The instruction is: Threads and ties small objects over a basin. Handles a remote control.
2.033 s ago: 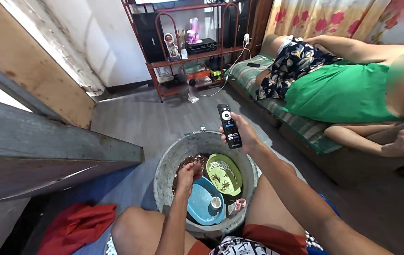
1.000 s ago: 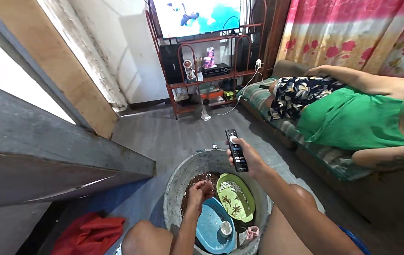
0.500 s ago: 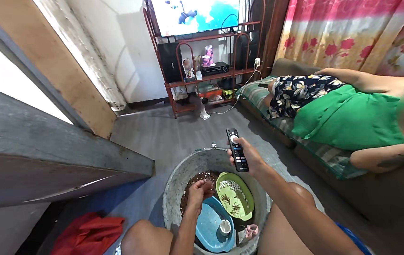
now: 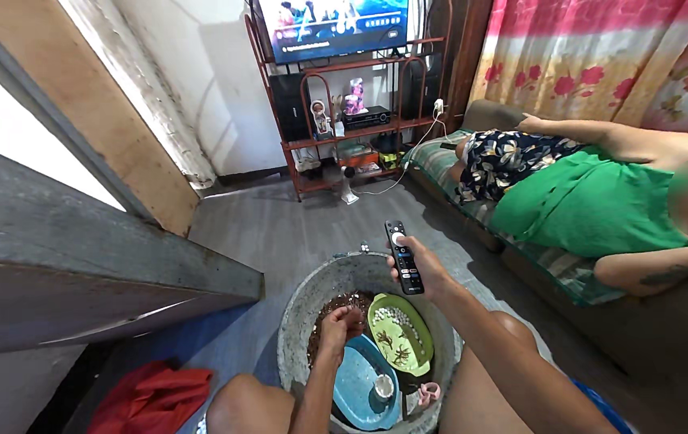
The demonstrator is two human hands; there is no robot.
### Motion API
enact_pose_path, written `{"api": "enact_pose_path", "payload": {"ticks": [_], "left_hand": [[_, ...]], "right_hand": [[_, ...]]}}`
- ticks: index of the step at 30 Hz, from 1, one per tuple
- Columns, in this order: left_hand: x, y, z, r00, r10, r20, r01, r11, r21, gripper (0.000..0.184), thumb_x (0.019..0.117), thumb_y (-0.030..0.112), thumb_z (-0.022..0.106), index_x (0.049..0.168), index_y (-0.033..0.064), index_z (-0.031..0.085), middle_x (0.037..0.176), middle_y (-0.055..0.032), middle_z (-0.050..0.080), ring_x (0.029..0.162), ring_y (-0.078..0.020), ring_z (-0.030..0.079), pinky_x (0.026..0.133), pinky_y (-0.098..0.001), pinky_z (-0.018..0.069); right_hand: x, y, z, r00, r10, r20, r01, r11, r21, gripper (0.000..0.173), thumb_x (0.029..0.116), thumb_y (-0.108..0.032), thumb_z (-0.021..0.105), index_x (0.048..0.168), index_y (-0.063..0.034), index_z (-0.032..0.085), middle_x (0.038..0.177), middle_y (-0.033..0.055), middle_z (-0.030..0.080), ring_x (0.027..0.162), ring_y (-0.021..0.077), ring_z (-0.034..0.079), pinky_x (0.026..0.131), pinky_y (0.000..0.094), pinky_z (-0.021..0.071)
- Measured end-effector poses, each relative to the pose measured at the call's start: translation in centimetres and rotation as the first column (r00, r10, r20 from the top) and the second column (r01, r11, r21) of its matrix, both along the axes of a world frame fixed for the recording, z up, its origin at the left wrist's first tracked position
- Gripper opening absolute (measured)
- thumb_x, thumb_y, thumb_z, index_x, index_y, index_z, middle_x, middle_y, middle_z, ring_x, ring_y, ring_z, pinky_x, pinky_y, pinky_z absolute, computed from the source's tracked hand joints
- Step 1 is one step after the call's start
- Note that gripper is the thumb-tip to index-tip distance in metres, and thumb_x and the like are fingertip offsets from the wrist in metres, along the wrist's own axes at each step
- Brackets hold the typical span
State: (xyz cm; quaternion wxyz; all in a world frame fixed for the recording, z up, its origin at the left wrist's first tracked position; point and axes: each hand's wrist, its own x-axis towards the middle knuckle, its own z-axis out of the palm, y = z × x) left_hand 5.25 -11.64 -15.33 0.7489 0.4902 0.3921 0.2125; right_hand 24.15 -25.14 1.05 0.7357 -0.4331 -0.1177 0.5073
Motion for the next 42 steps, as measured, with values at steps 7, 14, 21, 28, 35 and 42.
{"api": "enact_pose_path", "payload": {"ticks": [7,14,21,28,35,42], "left_hand": [[0.0,0.0,0.1,1.000,-0.001,-0.010,0.001,1.000,0.006,0.023,0.0972,0.009,0.071,0.115,-0.0055,0.067,0.091,-0.0176,0.074,0.071,-0.0222,0.072,0.066,-0.0352,0.0620],[0.0,0.1,0.0,1.000,-0.015,-0.007,0.015,1.000,0.011,0.024,0.0976,0.010,0.071,0.115,-0.0052,0.067,0.091,-0.0174,0.074,0.071,-0.0222,0.072,0.067,-0.0350,0.0618],[0.0,0.1,0.0,1.000,-0.013,-0.010,0.013,1.000,0.011,0.024,0.0965,0.011,0.072,0.114,-0.0050,0.067,0.090,-0.0169,0.074,0.071,-0.0218,0.072,0.067,-0.0346,0.0619],[0.0,0.0,0.0,1.000,-0.010,-0.005,0.010,1.000,0.008,0.023,0.0968,0.010,0.072,0.114,-0.0055,0.067,0.089,-0.0171,0.074,0.071,-0.0221,0.072,0.066,-0.0347,0.0618],[-0.1,0.0,0.0,1.000,-0.016,-0.001,0.016,1.000,0.017,0.025,0.0978,0.010,0.070,0.117,-0.0061,0.065,0.091,-0.0175,0.074,0.072,-0.0222,0.072,0.066,-0.0346,0.0617],[0.0,-0.2,0.1,1.000,-0.018,-0.002,0.018,1.000,0.013,0.026,0.0967,0.009,0.071,0.116,-0.0063,0.065,0.090,-0.0174,0.074,0.071,-0.0219,0.072,0.066,-0.0347,0.0617]], "right_hand": [[0.1,0.1,-0.3,1.000,-0.008,0.010,0.008,1.000,0.013,0.043,0.1113,-0.039,0.034,0.128,-0.0032,0.052,0.079,0.0121,0.064,0.057,0.0196,0.065,0.050,0.0317,0.0580],[0.2,-0.1,-0.2,1.000,-0.006,0.004,0.006,1.000,-0.004,0.042,0.1105,-0.038,0.037,0.128,-0.0028,0.052,0.079,0.0126,0.065,0.057,0.0200,0.065,0.050,0.0319,0.0578],[0.2,-0.1,-0.3,1.000,0.010,0.001,-0.010,1.000,-0.010,0.042,0.1106,-0.038,0.036,0.128,-0.0037,0.052,0.080,0.0123,0.065,0.057,0.0201,0.065,0.051,0.0323,0.0584],[0.2,-0.1,-0.5,1.000,0.002,0.000,-0.002,1.000,-0.026,0.043,0.1106,-0.039,0.037,0.129,-0.0033,0.053,0.079,0.0126,0.065,0.058,0.0203,0.066,0.051,0.0324,0.0585],[1.2,-0.3,-2.1,1.000,-0.019,-0.008,0.019,0.998,-0.054,0.043,0.1099,-0.040,0.039,0.129,-0.0043,0.053,0.081,0.0129,0.065,0.059,0.0207,0.066,0.052,0.0322,0.0581],[1.5,-0.7,-2.6,1.000,-0.027,0.011,0.028,0.997,-0.069,0.043,0.1102,-0.039,0.038,0.128,-0.0034,0.054,0.082,0.0128,0.065,0.060,0.0203,0.066,0.053,0.0319,0.0580]]}}
